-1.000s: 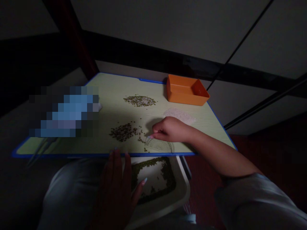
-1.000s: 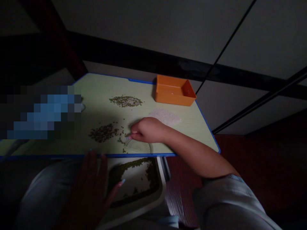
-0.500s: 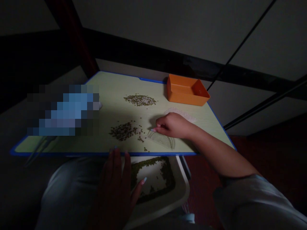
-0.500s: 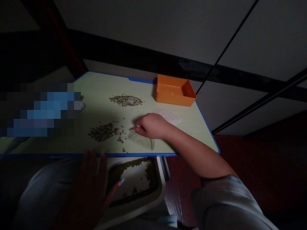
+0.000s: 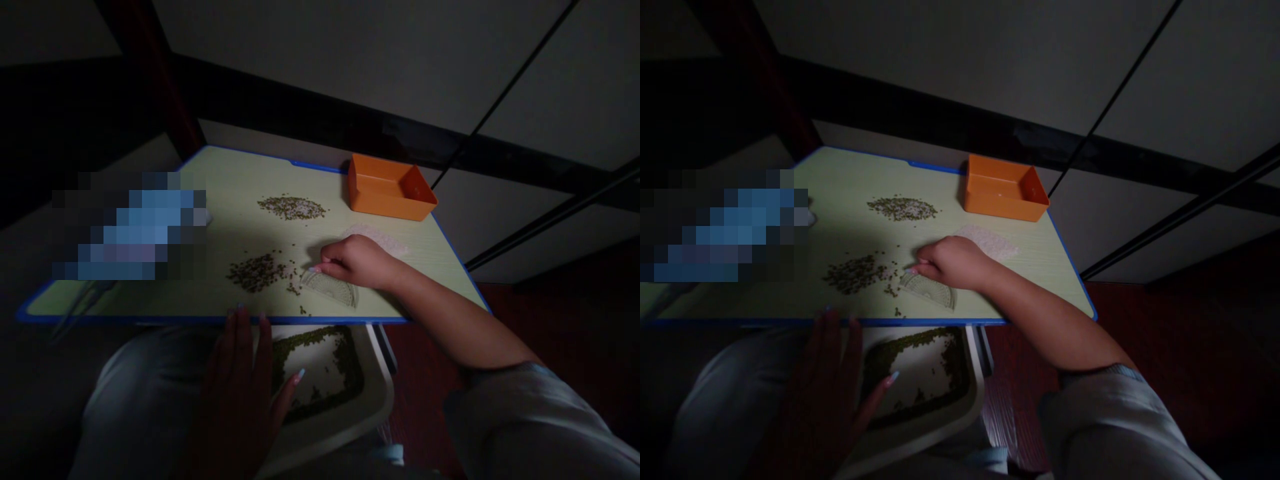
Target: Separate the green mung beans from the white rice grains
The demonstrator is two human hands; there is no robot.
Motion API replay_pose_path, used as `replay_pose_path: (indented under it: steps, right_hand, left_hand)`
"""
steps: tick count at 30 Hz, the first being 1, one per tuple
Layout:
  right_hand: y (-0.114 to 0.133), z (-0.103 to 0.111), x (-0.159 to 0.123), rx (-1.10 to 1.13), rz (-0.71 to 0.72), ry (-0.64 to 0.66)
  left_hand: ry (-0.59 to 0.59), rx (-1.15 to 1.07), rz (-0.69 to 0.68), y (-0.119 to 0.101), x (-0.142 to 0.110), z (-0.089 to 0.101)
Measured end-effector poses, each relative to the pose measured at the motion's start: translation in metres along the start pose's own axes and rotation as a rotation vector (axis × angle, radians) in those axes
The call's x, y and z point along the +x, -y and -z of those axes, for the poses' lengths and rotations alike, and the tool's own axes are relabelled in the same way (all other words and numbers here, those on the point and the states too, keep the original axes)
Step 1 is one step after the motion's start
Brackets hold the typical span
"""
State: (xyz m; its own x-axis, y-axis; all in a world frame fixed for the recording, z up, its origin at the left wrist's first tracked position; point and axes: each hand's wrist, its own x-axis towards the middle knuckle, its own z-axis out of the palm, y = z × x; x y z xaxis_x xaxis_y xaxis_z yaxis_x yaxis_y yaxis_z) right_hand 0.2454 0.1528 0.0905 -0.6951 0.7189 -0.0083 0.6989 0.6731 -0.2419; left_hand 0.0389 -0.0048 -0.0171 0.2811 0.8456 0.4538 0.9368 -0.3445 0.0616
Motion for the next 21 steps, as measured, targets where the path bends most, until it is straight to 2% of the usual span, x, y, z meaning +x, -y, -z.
replay_pose_path:
  steps: [3,9,15,21]
  right_hand:
    - [0.0011,-0.001,0.0003,0.02,0.008,-0.012]
    - [0.0014,-0.0008,-0.0012,0.157,0.145,-0.006]
    - [-0.0008,0.0025,-0.002,0.15,0.082,-0.015]
    - [0.0015,0.0009,-0.0005,0.143,0.089,0.018]
  left_hand:
    - [0.001,0.003,0.0,0.0,-0.0005,0.0001]
    - [0.008,-0.004,-0.002,-0.0012,0.0006,0.0003]
    - [-0.003,-0.004,-0.002,-0.0009,0.0012,0.0005]
    - [0.006,0.007,-0.012,-0.0012,0.0013,0.0009]
